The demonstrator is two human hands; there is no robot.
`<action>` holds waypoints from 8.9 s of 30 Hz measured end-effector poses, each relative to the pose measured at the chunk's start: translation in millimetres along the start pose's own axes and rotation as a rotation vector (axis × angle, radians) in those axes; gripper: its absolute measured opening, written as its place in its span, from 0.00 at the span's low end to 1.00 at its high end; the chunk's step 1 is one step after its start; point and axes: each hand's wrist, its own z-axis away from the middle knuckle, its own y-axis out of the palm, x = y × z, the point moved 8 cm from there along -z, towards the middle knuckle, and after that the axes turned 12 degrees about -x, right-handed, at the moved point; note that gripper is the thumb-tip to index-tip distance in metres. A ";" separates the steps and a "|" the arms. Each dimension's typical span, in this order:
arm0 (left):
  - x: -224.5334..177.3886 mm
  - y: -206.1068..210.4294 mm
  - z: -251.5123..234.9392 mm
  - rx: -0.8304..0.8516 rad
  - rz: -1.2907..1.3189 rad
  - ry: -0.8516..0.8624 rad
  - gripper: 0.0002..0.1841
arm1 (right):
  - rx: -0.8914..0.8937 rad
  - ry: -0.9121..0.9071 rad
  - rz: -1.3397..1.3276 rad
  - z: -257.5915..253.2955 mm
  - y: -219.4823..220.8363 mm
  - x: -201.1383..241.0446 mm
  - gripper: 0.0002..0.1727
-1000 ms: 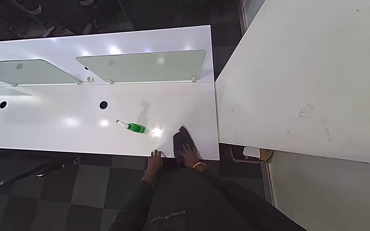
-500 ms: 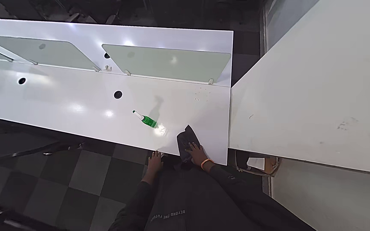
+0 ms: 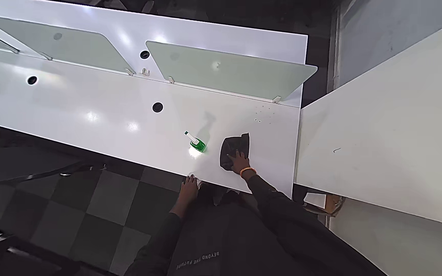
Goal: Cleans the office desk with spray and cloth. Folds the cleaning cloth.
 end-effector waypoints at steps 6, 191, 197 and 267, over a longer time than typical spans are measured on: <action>42.4 -8.7 -1.7 -0.001 -0.004 -0.043 0.38 | -0.032 0.095 -0.040 -32.1 -18.8 12.1 0.45; 13.5 -155.1 1.9 -0.616 0.692 -0.023 0.59 | -0.047 0.308 -0.080 94.9 29.4 -109.3 0.45; -5.7 -198.7 -67.7 -0.729 1.064 0.032 0.69 | -0.014 0.328 -0.092 79.1 35.6 -20.6 0.45; 298.0 -168.4 154.3 -1.169 0.894 -0.548 0.21 | -0.050 0.312 -0.056 66.5 42.9 45.5 0.42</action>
